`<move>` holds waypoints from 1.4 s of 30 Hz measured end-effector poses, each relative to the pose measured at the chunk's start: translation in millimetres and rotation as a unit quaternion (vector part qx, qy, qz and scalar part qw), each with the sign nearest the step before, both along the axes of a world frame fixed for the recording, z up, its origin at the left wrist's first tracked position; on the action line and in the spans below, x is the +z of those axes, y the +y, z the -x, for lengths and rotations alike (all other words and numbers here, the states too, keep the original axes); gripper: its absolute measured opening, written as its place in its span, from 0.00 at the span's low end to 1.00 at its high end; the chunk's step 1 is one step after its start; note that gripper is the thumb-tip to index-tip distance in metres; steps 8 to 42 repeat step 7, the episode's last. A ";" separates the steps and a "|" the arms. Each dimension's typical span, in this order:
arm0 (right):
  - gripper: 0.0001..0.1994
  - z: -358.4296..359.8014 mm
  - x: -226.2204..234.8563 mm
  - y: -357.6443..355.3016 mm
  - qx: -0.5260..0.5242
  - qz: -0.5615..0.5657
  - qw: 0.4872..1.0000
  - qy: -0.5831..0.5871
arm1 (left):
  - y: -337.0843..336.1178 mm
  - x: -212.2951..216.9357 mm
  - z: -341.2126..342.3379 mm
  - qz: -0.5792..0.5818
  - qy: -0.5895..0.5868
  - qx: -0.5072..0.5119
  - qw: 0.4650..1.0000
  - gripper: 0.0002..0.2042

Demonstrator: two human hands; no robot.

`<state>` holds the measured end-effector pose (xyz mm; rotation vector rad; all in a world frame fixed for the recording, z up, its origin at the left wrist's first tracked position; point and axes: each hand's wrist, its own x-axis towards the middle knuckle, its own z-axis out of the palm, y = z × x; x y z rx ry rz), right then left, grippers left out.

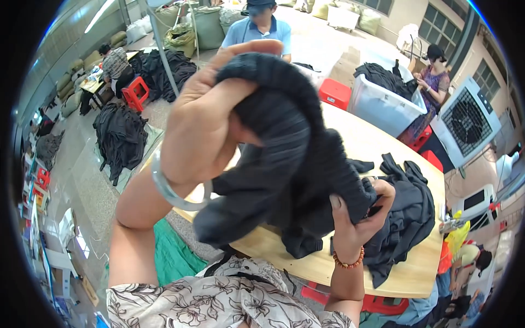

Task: Trimming loose threads and inspecting metal grommets on black sweaters.

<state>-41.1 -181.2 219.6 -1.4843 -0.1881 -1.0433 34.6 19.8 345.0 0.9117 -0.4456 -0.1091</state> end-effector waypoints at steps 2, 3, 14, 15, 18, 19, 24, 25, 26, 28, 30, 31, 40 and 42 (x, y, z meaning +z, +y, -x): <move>0.31 3.5 2.0 -5.9 0.031 0.022 0.999 0.006 | -6.8 3.8 2.5 0.023 -0.008 -0.015 1.000 0.11; 0.33 4.2 4.1 -7.3 0.040 0.040 0.998 0.011 | -8.2 6.7 5.1 0.031 -0.018 -0.002 0.999 0.10; 0.38 0.7 3.5 -8.0 0.108 0.033 0.993 0.026 | -1.4 13.4 4.2 0.093 -0.033 0.002 0.995 0.10; 0.38 0.7 3.5 -8.0 0.108 0.033 0.993 0.026 | -1.4 13.4 4.2 0.093 -0.033 0.002 0.995 0.10; 0.38 0.7 3.5 -8.0 0.108 0.033 0.993 0.026 | -1.4 13.4 4.2 0.093 -0.033 0.002 0.995 0.10; 0.38 0.7 3.5 -8.0 0.108 0.033 0.993 0.026 | -1.4 13.4 4.2 0.093 -0.033 0.002 0.995 0.10; 0.38 0.7 3.5 -8.0 0.108 0.033 0.993 0.026 | -1.4 13.4 4.2 0.093 -0.033 0.002 0.995 0.10; 0.38 0.7 3.5 -8.0 0.108 0.033 0.993 0.026 | -1.4 13.4 4.2 0.093 -0.033 0.002 0.995 0.10; 0.38 0.7 3.5 -8.0 0.108 0.033 0.993 0.026 | -1.4 13.4 4.2 0.093 -0.033 0.002 0.995 0.10; 0.38 0.7 3.5 -8.0 0.108 0.033 0.993 0.026 | -1.4 13.4 4.2 0.093 -0.033 0.002 0.995 0.10; 0.38 0.7 3.5 -8.0 0.108 0.033 0.993 0.026 | -1.4 13.4 4.2 0.093 -0.033 0.002 0.995 0.10; 0.38 0.7 3.5 -8.0 0.108 0.033 0.993 0.026 | -1.4 13.4 4.2 0.093 -0.033 0.002 0.995 0.10; 0.38 0.7 3.5 -8.0 0.108 0.033 0.993 0.026 | -1.4 13.4 4.2 0.093 -0.033 0.002 0.995 0.10; 0.38 0.7 3.5 -8.0 0.108 0.033 0.993 0.026 | -1.4 13.4 4.2 0.093 -0.033 0.002 0.995 0.10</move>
